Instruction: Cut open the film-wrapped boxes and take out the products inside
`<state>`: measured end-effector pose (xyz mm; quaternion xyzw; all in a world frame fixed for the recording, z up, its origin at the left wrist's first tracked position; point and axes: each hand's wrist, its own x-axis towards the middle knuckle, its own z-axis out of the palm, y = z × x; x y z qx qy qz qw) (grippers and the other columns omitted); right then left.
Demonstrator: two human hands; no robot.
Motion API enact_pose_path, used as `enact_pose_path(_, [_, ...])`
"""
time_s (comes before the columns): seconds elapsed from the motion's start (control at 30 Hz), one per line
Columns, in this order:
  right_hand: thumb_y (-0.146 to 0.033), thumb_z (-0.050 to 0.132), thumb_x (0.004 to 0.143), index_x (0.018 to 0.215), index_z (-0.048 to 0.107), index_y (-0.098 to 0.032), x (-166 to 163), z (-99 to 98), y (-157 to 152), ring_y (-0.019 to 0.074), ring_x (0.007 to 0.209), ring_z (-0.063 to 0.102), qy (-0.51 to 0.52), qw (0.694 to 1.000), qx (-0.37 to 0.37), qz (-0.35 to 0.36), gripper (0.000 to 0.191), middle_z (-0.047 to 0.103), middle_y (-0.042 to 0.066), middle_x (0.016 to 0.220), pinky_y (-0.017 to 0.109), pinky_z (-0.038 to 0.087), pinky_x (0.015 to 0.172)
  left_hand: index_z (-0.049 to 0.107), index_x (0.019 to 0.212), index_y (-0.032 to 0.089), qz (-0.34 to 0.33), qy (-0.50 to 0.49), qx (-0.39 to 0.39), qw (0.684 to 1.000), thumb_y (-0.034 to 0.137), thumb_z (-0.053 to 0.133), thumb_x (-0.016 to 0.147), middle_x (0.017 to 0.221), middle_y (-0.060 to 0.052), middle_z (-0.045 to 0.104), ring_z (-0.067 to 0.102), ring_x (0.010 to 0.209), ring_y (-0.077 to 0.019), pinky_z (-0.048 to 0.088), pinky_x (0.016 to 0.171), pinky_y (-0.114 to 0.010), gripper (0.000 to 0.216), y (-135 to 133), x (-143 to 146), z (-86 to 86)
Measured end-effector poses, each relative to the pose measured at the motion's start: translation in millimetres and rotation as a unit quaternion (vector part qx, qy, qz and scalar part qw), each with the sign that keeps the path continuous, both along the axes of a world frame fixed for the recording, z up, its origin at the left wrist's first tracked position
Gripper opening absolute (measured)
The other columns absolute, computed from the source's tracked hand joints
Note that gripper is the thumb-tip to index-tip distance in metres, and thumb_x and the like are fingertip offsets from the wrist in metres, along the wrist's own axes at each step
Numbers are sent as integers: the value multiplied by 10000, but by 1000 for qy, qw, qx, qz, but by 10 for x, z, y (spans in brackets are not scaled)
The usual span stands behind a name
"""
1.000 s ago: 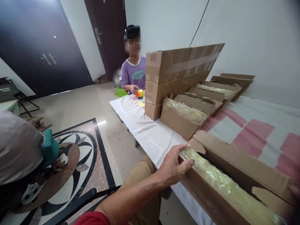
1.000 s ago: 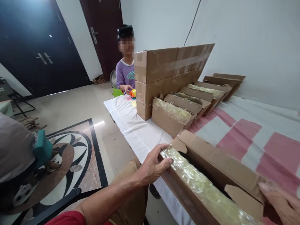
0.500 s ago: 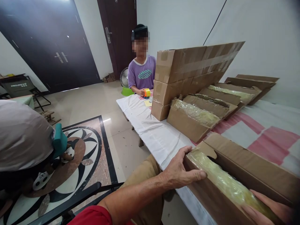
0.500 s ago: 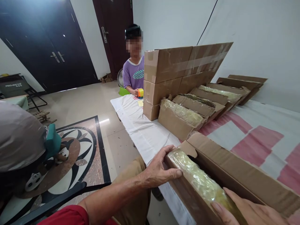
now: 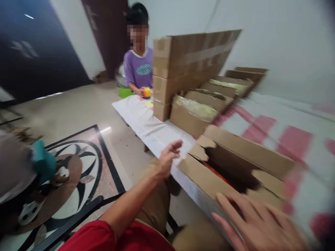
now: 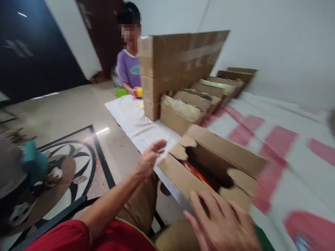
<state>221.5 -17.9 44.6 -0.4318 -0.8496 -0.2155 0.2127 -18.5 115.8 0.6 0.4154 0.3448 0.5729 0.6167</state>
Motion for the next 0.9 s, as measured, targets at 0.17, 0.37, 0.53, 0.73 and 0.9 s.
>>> enact_pose_path(0.17, [-220, 497, 1042, 1143, 715, -164, -322, 384, -230, 280, 1031, 680, 32, 995, -77, -53, 247, 763, 121, 1117, 425, 468, 873, 737, 1234, 256, -5, 198, 232, 952, 344, 732, 857, 1510, -107, 598, 502, 1451, -313, 355, 1236, -508, 387, -113, -45, 235])
enact_pose_path(0.37, [-168, 468, 1036, 1096, 702, -206, -33, 666, -99, 214, 1038, 709, 178, 965, -186, -53, 245, 772, 76, 1099, 347, 541, 895, 765, 1117, 231, -8, 342, 299, 891, 299, 686, 888, 1538, -144, 533, 511, 1444, -337, 441, 1179, -550, 251, -233, 126, 190])
enact_pose_path(0.53, [-176, 541, 971, 1091, 742, -208, -64, 832, 580, 264, 1043, 718, 5, 915, -384, -128, 236, 778, 86, 1123, 355, 517, 869, 703, 1182, 212, 26, 360, 324, 874, 293, 669, 896, 1538, -164, 529, 509, 1448, -338, 441, 1185, -571, 300, -279, 140, 148])
enact_pose_path(0.73, [-267, 579, 946, 1067, 751, -165, -234, 822, 1139, 267, 929, 737, -114, 832, -531, -112, 233, 792, 114, 1048, 307, 444, 715, 641, 1251, 198, 40, 372, 354, 857, 265, 651, 907, 1532, -188, 531, 530, 1427, -330, 465, 1165, -557, 351, -308, 143, 139])
enact_pose_path(0.9, [-215, 512, 971, 1007, 775, -160, -335, 698, 1090, 283, 934, 748, -85, 847, -487, -197, 271, 800, 146, 998, 313, 420, 711, 615, 1266, 205, 55, 371, 353, 857, 268, 649, 908, 1520, -181, 549, 538, 1421, -324, 469, 1164, -542, 365, -291, 181, 103])
